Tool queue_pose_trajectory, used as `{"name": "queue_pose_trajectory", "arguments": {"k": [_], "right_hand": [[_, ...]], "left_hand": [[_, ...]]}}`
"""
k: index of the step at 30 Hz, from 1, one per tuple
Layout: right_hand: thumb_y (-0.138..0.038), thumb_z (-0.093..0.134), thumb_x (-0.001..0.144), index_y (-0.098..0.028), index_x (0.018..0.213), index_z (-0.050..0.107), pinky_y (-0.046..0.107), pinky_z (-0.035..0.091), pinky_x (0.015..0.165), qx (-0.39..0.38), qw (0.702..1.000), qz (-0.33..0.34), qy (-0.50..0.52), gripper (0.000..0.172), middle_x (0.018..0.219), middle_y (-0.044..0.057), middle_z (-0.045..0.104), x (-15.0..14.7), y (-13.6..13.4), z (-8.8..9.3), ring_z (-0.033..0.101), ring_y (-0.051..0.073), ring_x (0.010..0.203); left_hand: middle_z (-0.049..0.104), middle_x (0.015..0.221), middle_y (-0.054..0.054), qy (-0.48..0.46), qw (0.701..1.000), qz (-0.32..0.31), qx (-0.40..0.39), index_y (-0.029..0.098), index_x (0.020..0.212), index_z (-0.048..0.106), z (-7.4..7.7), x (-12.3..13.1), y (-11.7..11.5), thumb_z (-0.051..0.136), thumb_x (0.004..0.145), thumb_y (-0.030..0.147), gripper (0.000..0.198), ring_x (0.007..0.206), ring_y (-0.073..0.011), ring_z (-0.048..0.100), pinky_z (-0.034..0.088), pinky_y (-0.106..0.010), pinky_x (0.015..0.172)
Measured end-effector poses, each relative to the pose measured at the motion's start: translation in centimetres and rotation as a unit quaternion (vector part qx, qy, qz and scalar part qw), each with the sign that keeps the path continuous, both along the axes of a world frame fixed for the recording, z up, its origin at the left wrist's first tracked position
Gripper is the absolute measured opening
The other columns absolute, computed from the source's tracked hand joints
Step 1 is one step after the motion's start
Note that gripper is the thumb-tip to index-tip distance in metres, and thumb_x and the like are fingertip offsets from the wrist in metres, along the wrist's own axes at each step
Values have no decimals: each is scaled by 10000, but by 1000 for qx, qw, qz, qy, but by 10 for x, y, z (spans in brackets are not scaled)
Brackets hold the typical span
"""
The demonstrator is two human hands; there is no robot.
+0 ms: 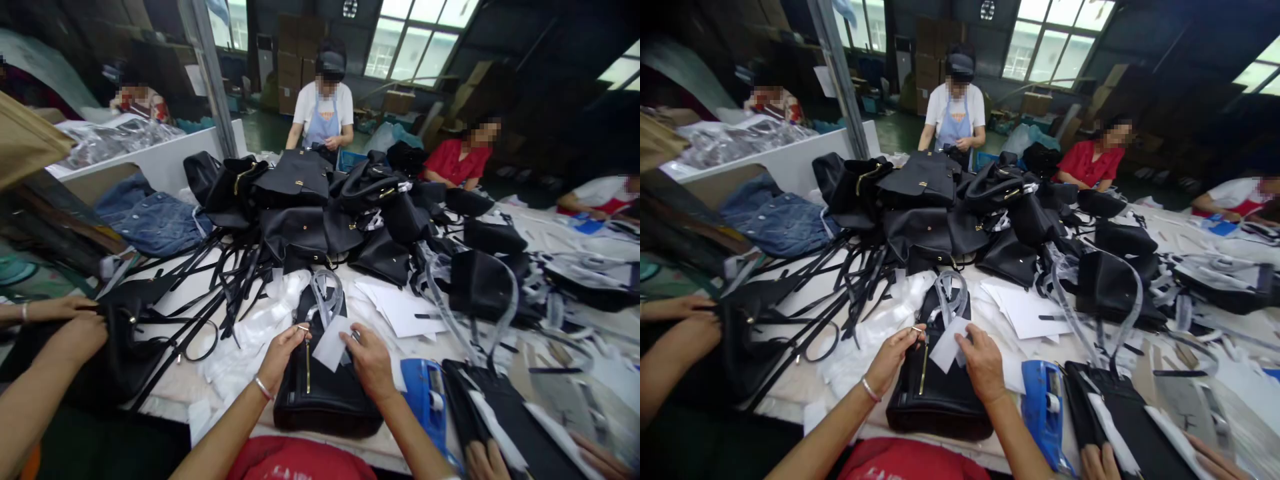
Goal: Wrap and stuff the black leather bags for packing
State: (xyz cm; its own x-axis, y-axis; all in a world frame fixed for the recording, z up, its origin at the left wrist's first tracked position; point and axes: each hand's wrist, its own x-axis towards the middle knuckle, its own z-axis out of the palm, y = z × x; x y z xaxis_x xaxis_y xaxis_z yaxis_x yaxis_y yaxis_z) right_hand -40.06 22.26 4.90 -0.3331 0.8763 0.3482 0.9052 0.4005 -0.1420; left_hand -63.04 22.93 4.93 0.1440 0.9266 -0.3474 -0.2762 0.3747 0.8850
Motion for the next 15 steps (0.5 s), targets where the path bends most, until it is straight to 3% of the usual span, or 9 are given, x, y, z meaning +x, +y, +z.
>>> {"name": "queue_pose_trajectory", "arguments": {"k": [2,6,8,10,12,15], "right_hand": [[-107,416,895,-248,1110,617,327,490,835,-11,997,53,52,326,1168,97,552,-24,0,-8,549,201,1016],[-114,384,908,-202,1074,602,322,495,889,-47,978,70,190,288,1213,114,527,-63,-9,-10,541,185,1092],[-123,384,903,-196,1028,611,351,478,927,-72,961,77,254,268,1216,120,524,-74,-15,-4,519,195,1132],[-149,387,898,-201,978,625,400,442,972,-115,939,77,314,257,1222,121,525,-79,-21,1,498,213,1163],[-201,415,888,-206,1039,612,430,427,982,-179,900,43,395,248,1240,125,524,-79,-24,3,500,231,1169],[-327,478,867,-242,1330,398,407,498,872,-277,779,-58,560,478,1352,137,447,-77,-25,2,540,241,1134]], "left_hand": [[551,1294,-101,7,1000,-6,8,164,937,698,0,-5,0,601,785,460,347,1113,-251,533,367,-353,964],[416,1426,-86,19,999,-22,46,173,876,724,-1,-15,4,609,782,441,307,1285,-279,382,263,-368,1058],[457,1392,-89,10,998,-34,45,175,906,721,-3,-21,5,614,777,446,319,1278,-278,387,291,-369,1037],[566,1270,-98,3,999,-48,25,169,938,710,-5,-27,6,610,776,461,348,1174,-271,482,367,-370,959],[654,1090,-90,6,998,-53,17,159,949,698,-7,-30,5,606,781,459,356,1011,-242,563,417,-347,865],[682,940,-70,19,998,-36,56,148,917,702,-6,-29,3,640,763,415,315,890,-210,585,432,-309,813]]}}
